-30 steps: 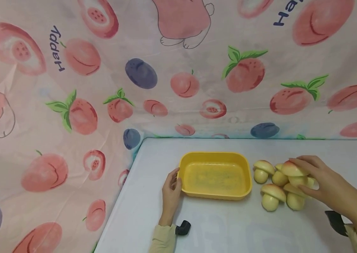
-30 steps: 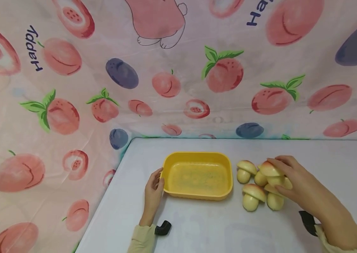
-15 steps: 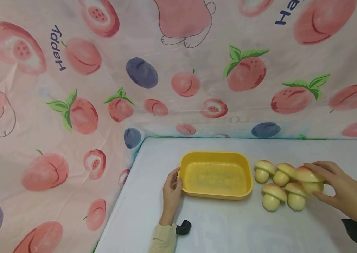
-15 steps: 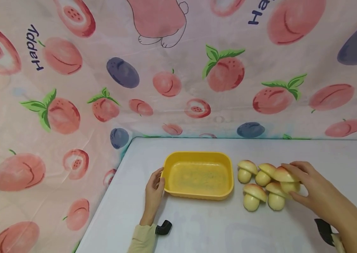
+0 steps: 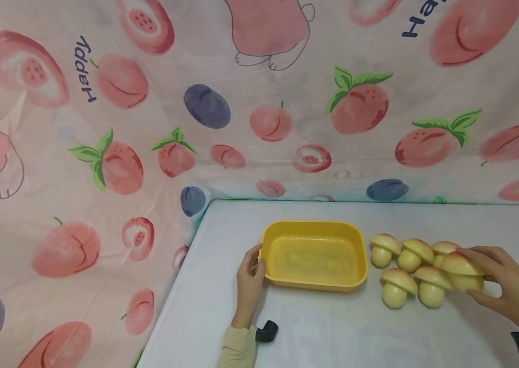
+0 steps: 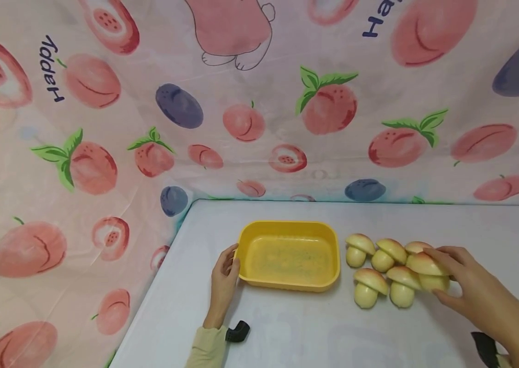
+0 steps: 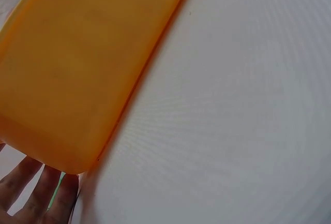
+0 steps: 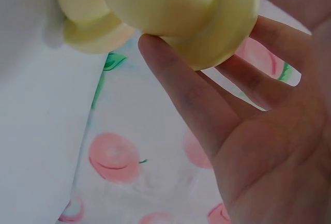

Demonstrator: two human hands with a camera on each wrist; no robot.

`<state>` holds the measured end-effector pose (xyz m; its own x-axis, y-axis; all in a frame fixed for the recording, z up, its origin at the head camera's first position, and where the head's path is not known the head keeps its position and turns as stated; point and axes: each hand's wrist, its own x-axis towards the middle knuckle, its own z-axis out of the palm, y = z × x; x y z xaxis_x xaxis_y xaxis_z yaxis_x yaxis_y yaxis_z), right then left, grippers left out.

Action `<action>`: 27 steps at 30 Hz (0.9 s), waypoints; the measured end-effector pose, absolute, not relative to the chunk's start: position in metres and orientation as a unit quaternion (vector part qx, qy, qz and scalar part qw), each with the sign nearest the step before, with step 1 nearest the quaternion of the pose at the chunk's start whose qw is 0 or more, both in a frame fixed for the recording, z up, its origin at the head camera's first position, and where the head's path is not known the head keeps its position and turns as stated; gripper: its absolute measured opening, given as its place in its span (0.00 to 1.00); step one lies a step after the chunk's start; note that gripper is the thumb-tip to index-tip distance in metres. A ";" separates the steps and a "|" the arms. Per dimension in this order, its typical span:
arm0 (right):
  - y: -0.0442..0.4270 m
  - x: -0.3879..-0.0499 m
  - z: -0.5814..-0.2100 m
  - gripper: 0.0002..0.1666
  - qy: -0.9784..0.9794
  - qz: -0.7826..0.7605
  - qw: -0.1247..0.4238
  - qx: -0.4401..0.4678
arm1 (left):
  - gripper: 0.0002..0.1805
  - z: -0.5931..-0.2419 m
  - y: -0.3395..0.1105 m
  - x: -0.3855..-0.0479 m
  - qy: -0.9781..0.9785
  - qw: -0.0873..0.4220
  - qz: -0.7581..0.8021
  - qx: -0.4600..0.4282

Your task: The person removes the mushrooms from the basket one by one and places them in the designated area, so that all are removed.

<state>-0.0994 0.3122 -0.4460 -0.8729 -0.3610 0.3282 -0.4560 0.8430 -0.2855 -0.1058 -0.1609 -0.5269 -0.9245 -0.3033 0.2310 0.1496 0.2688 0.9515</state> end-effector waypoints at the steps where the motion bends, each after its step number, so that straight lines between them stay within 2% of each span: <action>1: 0.313 -0.098 -0.447 0.55 -0.950 0.182 0.136 0.213 | 0.21 -0.527 -0.161 -0.106 -0.773 0.188 -0.604 0.049; 7: 0.318 -0.095 -0.455 0.54 -0.947 0.203 0.150 0.201 | 0.20 -0.526 -0.161 -0.106 -0.774 0.187 -0.603 0.048; 27: 0.331 -0.092 -0.474 0.50 -0.954 0.233 0.101 0.159 | 0.20 -0.524 -0.162 -0.105 -0.781 0.183 -0.595 0.050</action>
<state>-0.0920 0.3309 -0.4743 -0.9287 -0.2568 0.2676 -0.3511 0.8410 -0.4116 -0.1050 -0.1617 -0.5245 -0.9280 -0.2953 0.2272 0.1406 0.2873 0.9475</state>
